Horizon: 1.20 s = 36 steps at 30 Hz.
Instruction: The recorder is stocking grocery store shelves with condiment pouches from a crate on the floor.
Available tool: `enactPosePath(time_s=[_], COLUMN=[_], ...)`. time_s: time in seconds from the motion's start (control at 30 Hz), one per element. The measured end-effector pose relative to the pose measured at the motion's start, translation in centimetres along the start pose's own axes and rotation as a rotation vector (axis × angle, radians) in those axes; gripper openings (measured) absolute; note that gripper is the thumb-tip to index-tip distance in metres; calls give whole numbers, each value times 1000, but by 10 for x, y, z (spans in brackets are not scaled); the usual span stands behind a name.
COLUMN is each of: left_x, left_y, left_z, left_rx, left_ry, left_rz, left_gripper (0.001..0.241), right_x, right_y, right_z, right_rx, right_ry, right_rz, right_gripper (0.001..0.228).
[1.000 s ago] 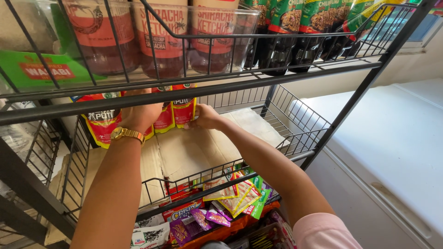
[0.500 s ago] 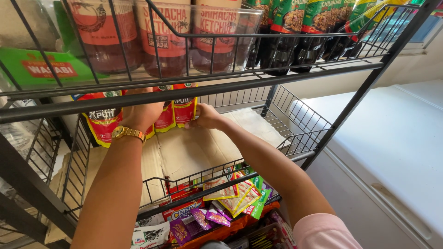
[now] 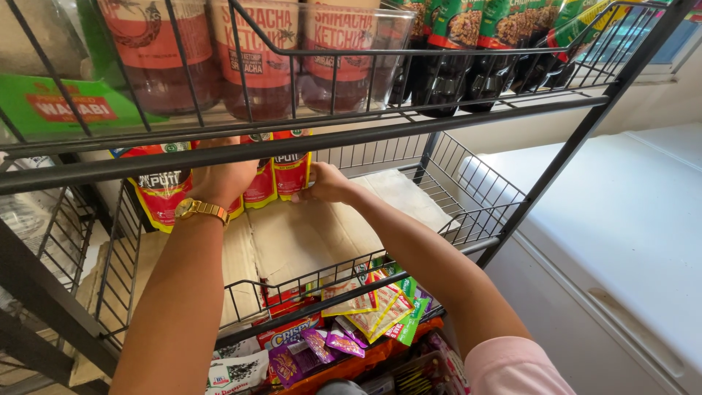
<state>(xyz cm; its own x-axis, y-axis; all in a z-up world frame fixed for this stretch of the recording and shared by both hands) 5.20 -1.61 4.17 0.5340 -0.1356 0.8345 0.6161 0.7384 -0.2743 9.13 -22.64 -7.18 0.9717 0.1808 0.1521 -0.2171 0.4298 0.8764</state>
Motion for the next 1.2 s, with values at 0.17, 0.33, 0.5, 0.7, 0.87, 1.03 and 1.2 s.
enactPosePath(time_s=[0.17, 0.33, 0.5, 0.7, 0.87, 1.03, 1.2], left_x=[-1, -2, -9, -9, -15, -55, -146], left_y=[-1, -7, 8, 3, 6, -102, -160], left_z=[0, 7, -7, 0, 11, 98, 203], left_rx=[13, -38, 26, 51, 37, -112, 90], left_ry=[-38, -49, -123, -195, -142, 60, 235], left_rz=[-50, -30, -111, -163, -90, -303, -283], left_gripper=[32, 32, 33, 24, 24, 60, 58], right_x=[0, -1, -5, -2, 2, -52, -193], right_y=[0, 2, 11, 2, -21, 56, 183], right_z=[0, 1, 3, 11, 13, 27, -15], right_rx=[-18, -54, -133, -146, 0, -694, -667], right_ry=[-3, -11, -26, 5, 132, -59, -154], right_rz=[-3, 13, 25, -81, -115, 271, 613], right_gripper=[65, 66, 62, 52, 43, 63, 45])
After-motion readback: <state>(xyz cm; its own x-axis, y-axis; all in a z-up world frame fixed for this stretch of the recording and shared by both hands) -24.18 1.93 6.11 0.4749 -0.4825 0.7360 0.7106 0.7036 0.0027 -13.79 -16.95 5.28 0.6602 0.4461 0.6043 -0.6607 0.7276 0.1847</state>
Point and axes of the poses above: each hand's wrist, its own x-axis towards the middle knuckle, its own z-axis out of the back of the hand, y = z × x, the point moved 7 cm from there along x, towards the middle knuckle, and after that the axes turned 7 degrees about -y, right-handed, at the moved point
